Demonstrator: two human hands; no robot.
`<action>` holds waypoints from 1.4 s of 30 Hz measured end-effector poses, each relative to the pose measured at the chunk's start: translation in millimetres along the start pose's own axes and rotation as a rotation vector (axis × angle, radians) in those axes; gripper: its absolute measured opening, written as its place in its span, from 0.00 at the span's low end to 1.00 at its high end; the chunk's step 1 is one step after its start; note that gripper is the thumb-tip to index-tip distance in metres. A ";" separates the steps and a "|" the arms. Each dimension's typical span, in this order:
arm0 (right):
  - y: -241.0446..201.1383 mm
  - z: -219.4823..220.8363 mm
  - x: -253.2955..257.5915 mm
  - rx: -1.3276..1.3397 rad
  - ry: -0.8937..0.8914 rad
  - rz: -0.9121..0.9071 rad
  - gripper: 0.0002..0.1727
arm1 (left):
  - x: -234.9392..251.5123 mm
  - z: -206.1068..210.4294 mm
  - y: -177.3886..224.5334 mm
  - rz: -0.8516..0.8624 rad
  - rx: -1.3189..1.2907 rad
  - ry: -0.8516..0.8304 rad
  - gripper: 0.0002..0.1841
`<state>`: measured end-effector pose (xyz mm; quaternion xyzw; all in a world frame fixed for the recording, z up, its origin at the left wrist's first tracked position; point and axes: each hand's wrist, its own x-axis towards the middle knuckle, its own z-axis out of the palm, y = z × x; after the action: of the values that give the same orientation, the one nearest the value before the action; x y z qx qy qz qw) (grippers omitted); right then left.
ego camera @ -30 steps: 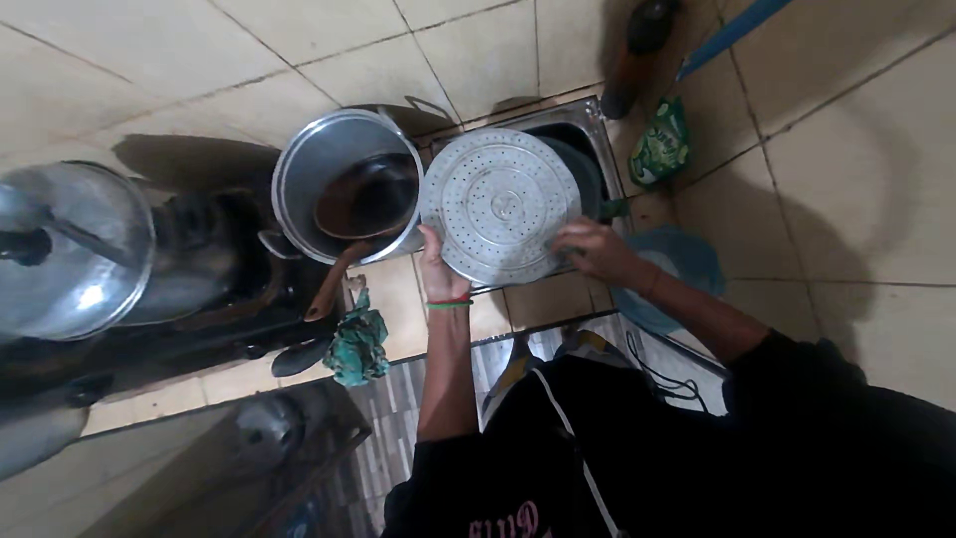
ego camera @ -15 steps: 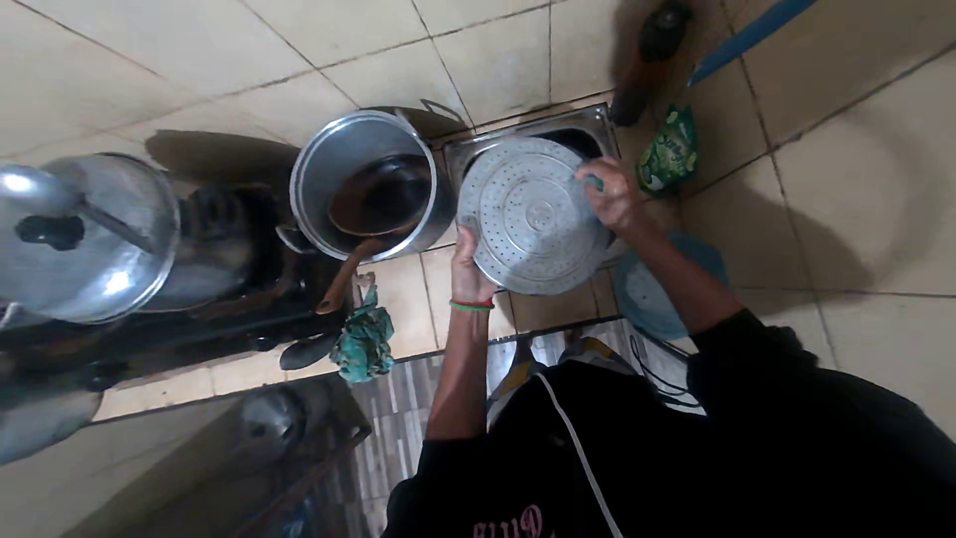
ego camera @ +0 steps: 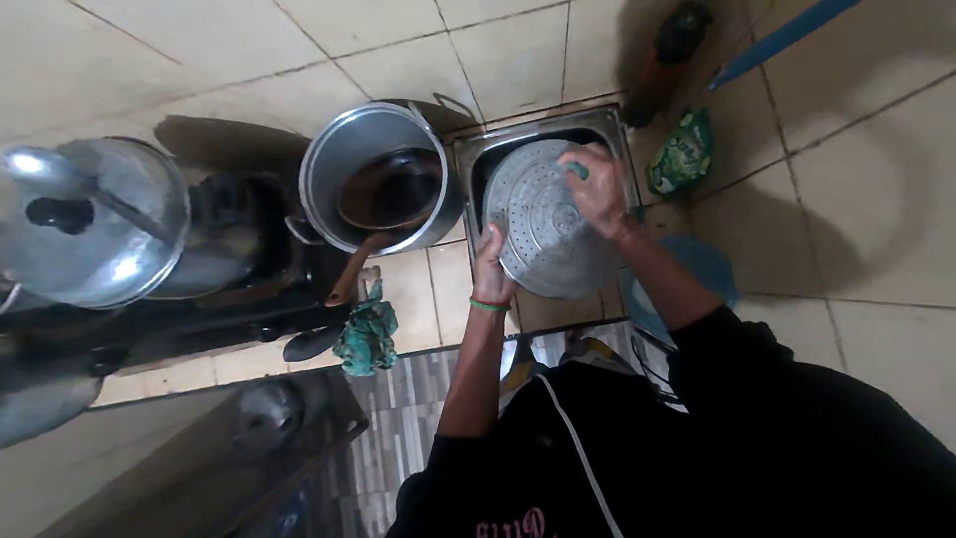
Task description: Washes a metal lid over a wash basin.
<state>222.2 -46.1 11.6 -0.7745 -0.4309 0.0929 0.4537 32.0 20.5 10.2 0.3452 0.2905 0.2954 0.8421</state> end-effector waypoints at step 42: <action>-24.4 34.0 4.0 0.097 -0.111 -0.183 0.11 | 10.5 -3.4 3.6 -0.019 0.166 -0.012 0.22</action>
<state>192.2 -16.6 12.2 -0.7026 -0.5195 0.1147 0.4726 35.5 31.4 7.9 0.4129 0.3121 0.2604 0.8150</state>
